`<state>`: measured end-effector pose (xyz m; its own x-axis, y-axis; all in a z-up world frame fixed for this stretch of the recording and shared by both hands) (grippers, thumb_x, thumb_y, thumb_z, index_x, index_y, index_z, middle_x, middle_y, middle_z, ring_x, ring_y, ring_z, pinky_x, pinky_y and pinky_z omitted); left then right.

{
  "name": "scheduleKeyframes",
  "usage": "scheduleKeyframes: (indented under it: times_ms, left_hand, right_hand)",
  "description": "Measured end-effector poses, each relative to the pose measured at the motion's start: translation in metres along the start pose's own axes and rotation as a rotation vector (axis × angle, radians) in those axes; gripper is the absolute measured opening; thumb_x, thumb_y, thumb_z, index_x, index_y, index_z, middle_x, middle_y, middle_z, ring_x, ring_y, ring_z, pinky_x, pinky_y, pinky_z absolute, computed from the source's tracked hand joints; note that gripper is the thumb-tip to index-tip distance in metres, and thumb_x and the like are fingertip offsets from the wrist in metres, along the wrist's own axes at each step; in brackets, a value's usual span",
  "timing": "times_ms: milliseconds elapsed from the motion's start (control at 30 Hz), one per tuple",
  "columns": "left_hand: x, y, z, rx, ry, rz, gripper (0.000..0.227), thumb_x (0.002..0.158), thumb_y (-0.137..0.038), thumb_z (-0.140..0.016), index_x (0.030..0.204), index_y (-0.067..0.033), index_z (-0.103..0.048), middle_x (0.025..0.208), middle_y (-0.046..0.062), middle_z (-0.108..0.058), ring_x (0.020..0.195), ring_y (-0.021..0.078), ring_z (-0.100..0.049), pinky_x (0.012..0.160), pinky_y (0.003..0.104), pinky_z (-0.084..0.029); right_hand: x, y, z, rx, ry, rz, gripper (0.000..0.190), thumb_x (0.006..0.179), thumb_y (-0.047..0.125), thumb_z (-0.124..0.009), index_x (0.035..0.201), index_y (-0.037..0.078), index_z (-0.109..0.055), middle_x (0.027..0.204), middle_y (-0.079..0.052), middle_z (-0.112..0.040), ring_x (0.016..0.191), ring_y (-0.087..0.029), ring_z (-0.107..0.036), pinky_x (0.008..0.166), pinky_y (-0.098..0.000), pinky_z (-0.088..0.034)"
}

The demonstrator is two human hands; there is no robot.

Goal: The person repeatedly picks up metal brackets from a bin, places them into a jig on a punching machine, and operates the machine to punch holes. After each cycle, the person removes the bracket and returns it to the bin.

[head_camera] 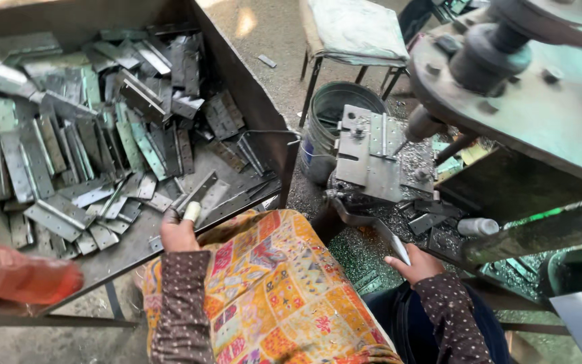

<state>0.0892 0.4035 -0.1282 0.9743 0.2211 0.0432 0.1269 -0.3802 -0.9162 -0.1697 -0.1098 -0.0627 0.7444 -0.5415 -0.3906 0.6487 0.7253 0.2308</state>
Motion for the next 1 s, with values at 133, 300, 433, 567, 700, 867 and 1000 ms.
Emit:
scheduleKeyframes:
  times_ms: [133, 300, 433, 567, 700, 867, 1000]
  left_hand:
    - [-0.051, -0.049, -0.106, 0.042, 0.126, 0.067, 0.027, 0.088, -0.005, -0.074, 0.114, -0.001, -0.069, 0.103, 0.003, -0.072, 0.09, 0.0124, -0.065, 0.083, 0.027, -0.053]
    - [-0.148, -0.109, -0.255, 0.951, 0.415, -0.807, 0.024, 0.088, -0.011, -0.072, 0.11, -0.0022, -0.071, 0.117, 0.013, -0.071, 0.099, 0.0271, -0.068, 0.086, 0.037, -0.053]
    - [-0.222, -0.079, -0.358, 1.131, 0.653, -1.216, 0.028, 0.098, -0.014, -0.057, 0.12, 0.0032, -0.062, 0.126, 0.02, -0.064, 0.115, 0.0318, -0.065, 0.108, 0.054, -0.044]
    - [-0.229, -0.02, -0.406, 1.358, 0.849, -1.071, 0.044, 0.094, -0.021, -0.054, 0.131, 0.0016, -0.057, 0.139, 0.023, -0.055, 0.121, 0.0354, -0.06, 0.111, 0.056, -0.036]
    - [-0.212, 0.007, -0.399, 1.477, 0.895, -0.837, 0.046, 0.094, -0.024, -0.052, 0.133, -0.001, -0.056, 0.152, 0.022, -0.043, 0.126, 0.0287, -0.055, 0.117, 0.059, -0.024]
    - [-0.201, 0.001, -0.393, 1.439, 0.786, -0.81, 0.043, 0.092, -0.021, -0.052, 0.13, -0.0021, -0.06, 0.148, 0.014, -0.049, 0.13, 0.0253, -0.056, 0.119, 0.058, -0.022]
    - [-0.183, 0.009, -0.408, 1.447, 0.854, -0.703, 0.038, 0.095, -0.019, -0.05, 0.127, -0.0018, -0.062, 0.148, 0.014, -0.051, 0.125, 0.0271, -0.058, 0.114, 0.057, -0.029]
  right_hand:
    - [0.001, -0.001, -0.005, -0.03, -0.039, 0.069, 0.062, 0.08, 0.065, -0.064, 0.104, 0.008, -0.061, 0.083, -0.015, -0.074, 0.072, -0.028, -0.074, 0.071, -0.0416, -0.058]
    - [0.005, -0.004, -0.012, -0.05, -0.029, 0.086, 0.063, 0.082, 0.068, -0.061, 0.102, 0.008, -0.06, 0.089, -0.016, -0.073, 0.084, -0.031, -0.073, 0.077, -0.0448, -0.057]
    - [0.003, -0.003, -0.009, -0.044, 0.044, 0.047, 0.064, 0.084, 0.068, -0.06, 0.105, 0.008, -0.058, 0.088, -0.014, -0.073, 0.082, -0.028, -0.074, 0.076, -0.0422, -0.058]
    - [-0.003, 0.003, -0.009, -0.055, 0.073, 0.02, 0.063, 0.085, 0.068, -0.06, 0.106, 0.008, -0.058, 0.081, -0.009, -0.073, 0.074, -0.024, -0.074, 0.073, -0.0383, -0.059]
    - [-0.004, 0.004, -0.009, -0.062, 0.15, -0.01, 0.062, 0.087, 0.066, -0.058, 0.108, 0.008, -0.056, 0.077, -0.006, -0.07, 0.068, -0.021, -0.072, 0.068, -0.0375, -0.061]
    - [-0.003, 0.007, -0.008, -0.106, 0.155, -0.026, 0.061, 0.087, 0.065, -0.059, 0.109, 0.008, -0.056, 0.08, -0.007, -0.072, 0.069, -0.022, -0.073, 0.068, -0.0372, -0.062]
    - [-0.005, 0.011, -0.004, -0.122, 0.108, 0.015, 0.064, 0.085, 0.066, -0.061, 0.109, 0.007, -0.055, 0.087, -0.012, -0.072, 0.078, -0.025, -0.073, 0.074, -0.039, -0.059]
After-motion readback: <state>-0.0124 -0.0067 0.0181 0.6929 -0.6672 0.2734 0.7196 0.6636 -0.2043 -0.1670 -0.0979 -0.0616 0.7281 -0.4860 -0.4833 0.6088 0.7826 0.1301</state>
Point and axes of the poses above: each hand's wrist, its own x-axis towards the middle knuckle, its own z-axis out of the back of the hand, y = z × x, the point moved 7 cm from there along x, towards the middle knuckle
